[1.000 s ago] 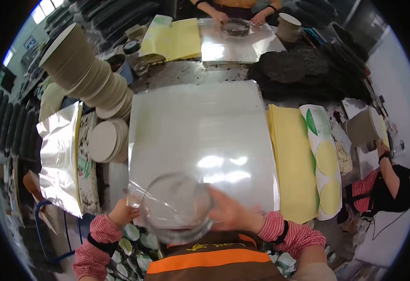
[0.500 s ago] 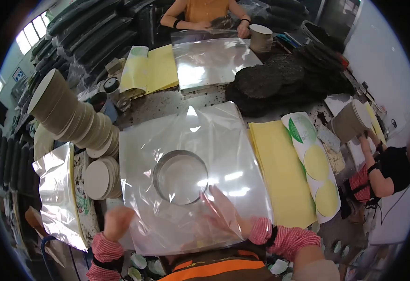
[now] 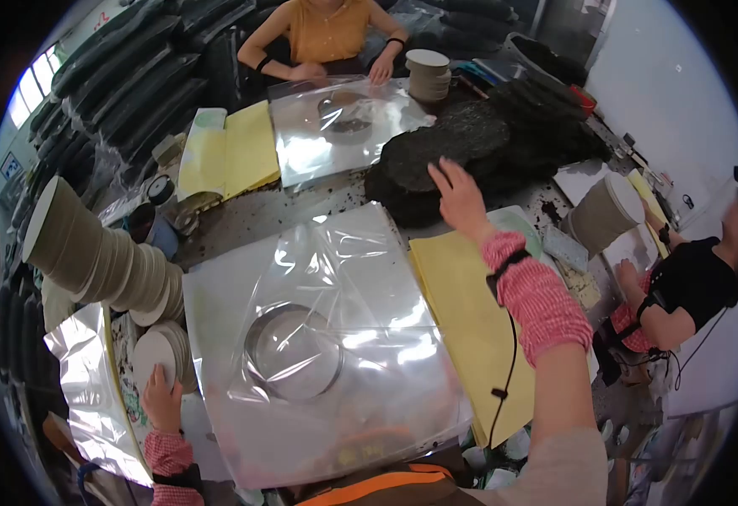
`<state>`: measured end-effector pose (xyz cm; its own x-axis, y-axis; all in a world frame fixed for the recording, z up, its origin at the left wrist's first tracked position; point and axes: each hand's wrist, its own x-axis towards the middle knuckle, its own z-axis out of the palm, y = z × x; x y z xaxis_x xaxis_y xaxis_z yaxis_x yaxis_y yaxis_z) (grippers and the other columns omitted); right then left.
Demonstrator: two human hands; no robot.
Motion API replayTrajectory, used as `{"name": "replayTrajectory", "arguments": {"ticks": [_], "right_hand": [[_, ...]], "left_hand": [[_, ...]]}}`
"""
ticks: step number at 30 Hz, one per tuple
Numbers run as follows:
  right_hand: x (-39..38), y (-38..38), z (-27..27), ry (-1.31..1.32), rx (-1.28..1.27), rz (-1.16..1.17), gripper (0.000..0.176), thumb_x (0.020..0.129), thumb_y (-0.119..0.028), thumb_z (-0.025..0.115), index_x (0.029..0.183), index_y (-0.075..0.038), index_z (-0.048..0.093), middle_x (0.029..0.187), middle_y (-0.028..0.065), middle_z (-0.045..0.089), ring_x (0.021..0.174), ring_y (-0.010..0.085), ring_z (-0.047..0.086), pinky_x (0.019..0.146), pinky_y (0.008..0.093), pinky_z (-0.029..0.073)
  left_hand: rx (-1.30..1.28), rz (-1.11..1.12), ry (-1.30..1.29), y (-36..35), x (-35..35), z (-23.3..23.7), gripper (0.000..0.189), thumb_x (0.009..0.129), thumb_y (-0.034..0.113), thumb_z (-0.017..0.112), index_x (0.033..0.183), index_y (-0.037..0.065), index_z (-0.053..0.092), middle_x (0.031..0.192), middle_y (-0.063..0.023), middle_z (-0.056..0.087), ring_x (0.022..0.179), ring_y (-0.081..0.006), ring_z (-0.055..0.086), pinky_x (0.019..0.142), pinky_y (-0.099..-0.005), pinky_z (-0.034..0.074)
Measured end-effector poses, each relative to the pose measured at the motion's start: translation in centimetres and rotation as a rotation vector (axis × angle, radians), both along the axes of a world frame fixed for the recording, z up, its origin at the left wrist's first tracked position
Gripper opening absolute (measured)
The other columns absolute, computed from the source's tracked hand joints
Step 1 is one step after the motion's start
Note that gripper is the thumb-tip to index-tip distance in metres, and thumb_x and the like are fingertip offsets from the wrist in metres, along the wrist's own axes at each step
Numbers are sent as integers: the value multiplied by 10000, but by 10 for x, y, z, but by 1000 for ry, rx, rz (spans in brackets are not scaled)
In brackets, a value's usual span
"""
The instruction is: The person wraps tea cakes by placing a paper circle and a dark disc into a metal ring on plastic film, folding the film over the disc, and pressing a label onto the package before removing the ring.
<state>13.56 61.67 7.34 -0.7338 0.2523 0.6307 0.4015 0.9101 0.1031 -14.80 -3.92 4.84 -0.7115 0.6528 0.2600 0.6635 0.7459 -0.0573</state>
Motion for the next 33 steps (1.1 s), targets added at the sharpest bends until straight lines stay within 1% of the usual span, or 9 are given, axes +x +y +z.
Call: {"name": "replayTrajectory", "arguments": {"ticks": [3, 7, 9, 11, 16, 23, 25, 31, 33], "right_hand": [[-25, 54, -32, -278, 142, -152, 603, 818, -47, 623, 1407, -109, 506, 1434, 172, 492, 1374, 320, 415, 1167, 492, 282], [-31, 21, -13, -63, -46, -69, 613, 833, -64, 623, 1428, -116, 486, 1427, 175, 493, 1363, 324, 426, 1163, 505, 286], [-26, -28, -9, 28, -50, 13, 627, 816, -55, 622, 1426, -111, 489, 1430, 175, 491, 1354, 327, 440, 1160, 520, 283], [-15, -82, -22, -53, -110, 160, 673, 782, -41, 635, 1433, -107, 481, 1433, 177, 487, 1348, 339, 447, 1158, 526, 286], [15, -206, -26, -120, -448, 354, 696, 767, -52, 646, 1439, -101, 472, 1445, 175, 474, 1353, 357, 438, 1153, 525, 308], [39, -191, -56, -138, -518, 372, 677, 774, -29, 633, 1430, -92, 478, 1468, 181, 452, 1343, 398, 431, 1155, 513, 317], [38, -191, -43, -129, -446, 351, 673, 776, -24, 625, 1430, -87, 480, 1454, 184, 467, 1339, 385, 440, 1158, 515, 309], [37, -191, 18, 265, -530, 224, 480, 910, 49, 526, 1388, 10, 505, 1274, 183, 613, 1170, 341, 602, 1020, 362, 467], [40, -186, 20, 527, -996, 358, 421, 983, 0, 508, 1403, 25, 485, 1254, 129, 631, 1132, 227, 622, 996, 317, 472]], "left_hand": [[13, 23, -69, 8, 3, 13, 559, 822, 185, 685, 1314, -26, 524, 1224, -241, 634, 1009, -398, 661, 815, -438, 549], [93, 177, -300, 32, 21, 38, 621, 803, 182, 698, 1356, -23, 501, 1262, -249, 609, 1108, -409, 622, 890, -455, 525], [201, -193, 20, 43, 42, 26, 710, 783, 196, 726, 1406, -15, 460, 1342, -256, 555, 1228, -423, 550, 985, -461, 477], [192, -367, -432, 60, 106, 27, 743, 791, 273, 754, 1414, -5, 459, 1440, -243, 476, 1360, -408, 428, 1126, -482, 340], [-236, -536, -432, 40, 171, -11, 724, 841, 478, 684, 1396, 47, 508, 1506, -165, 430, 1445, -287, 330, 1178, -629, 97], [-23, -516, -378, -29, 89, 2, 684, 812, 287, 726, 1406, 43, 489, 1504, -145, 444, 1422, -290, 375, 1183, -562, 179], [84, -242, -55, 8, 70, 30, 611, 862, 326, 698, 1362, 19, 527, 1435, -168, 505, 1362, -314, 449, 1165, -536, 247], [-21, -106, 207, -21, -17, -30, 604, 881, 317, 696, 1352, -13, 513, 1340, -177, 576, 1229, -343, 565, 1000, -448, 467], [106, -3, -107, -14, -9, -3, 533, 905, 281, 676, 1339, 8, 530, 1219, -175, 645, 1067, -335, 650, 856, -411, 534]]}}
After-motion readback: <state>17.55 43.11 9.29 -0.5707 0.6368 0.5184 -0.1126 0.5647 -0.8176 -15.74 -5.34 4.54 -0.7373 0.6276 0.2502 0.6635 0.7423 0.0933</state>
